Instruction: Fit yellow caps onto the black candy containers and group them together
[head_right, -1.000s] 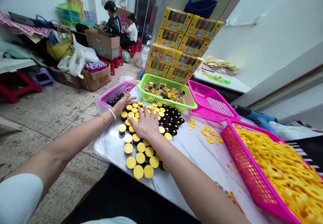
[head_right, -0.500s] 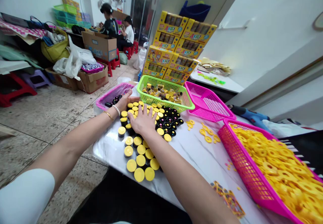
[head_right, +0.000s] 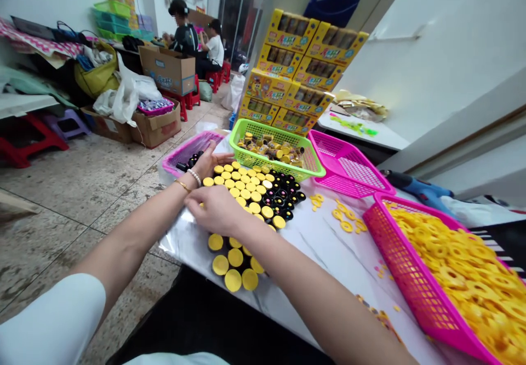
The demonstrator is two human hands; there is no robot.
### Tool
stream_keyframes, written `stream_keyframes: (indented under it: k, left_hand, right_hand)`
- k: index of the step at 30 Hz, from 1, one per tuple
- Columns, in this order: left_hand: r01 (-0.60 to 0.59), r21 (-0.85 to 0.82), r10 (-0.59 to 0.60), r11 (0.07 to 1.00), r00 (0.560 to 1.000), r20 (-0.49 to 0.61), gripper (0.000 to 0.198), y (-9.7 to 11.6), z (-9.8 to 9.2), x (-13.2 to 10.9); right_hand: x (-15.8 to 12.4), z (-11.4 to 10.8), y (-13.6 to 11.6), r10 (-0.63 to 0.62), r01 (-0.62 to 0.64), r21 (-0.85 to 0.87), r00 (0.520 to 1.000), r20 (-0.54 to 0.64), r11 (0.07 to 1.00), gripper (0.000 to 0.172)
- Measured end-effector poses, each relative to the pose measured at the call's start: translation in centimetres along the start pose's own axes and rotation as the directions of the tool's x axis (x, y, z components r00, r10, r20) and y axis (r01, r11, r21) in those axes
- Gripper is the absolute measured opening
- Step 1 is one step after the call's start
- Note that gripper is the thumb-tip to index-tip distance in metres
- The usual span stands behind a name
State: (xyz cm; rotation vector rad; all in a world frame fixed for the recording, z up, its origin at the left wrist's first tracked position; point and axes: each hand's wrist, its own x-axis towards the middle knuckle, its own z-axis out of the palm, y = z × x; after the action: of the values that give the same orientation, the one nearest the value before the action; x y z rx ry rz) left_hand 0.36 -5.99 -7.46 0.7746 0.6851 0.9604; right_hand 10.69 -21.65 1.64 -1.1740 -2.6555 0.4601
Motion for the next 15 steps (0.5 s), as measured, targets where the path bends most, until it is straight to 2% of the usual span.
stream_keyframes:
  k: [2,4,10,15]
  left_hand:
    - [0.005,-0.001,-0.005,1.000,1.000,0.012,0.090,0.2,-0.1,-0.1]
    - [0.004,0.007,-0.005,1.000,1.000,0.017,0.090,0.2,-0.2,-0.1]
    - [0.030,0.028,-0.031,0.999,0.999,0.035,0.089,0.2,-0.3,0.3]
    - [0.033,0.027,-0.034,0.999,0.999,0.020,0.091,0.1,-0.3,0.5]
  right_hand:
    - [1.0,1.0,-0.9,0.041,-0.030,-0.241,0.998,0.043,0.970,0.028]
    - [2.3,2.1,-1.1,0.107,-0.095,-0.393,0.994,0.010,0.915,0.027]
    - [5.4,3.6,-0.6,0.232,-0.218,-0.412,0.972,-0.016,0.885,0.030]
    - [5.0,2.8,-0.8,0.281,-0.270,-0.379,0.959,-0.029,0.885,0.033]
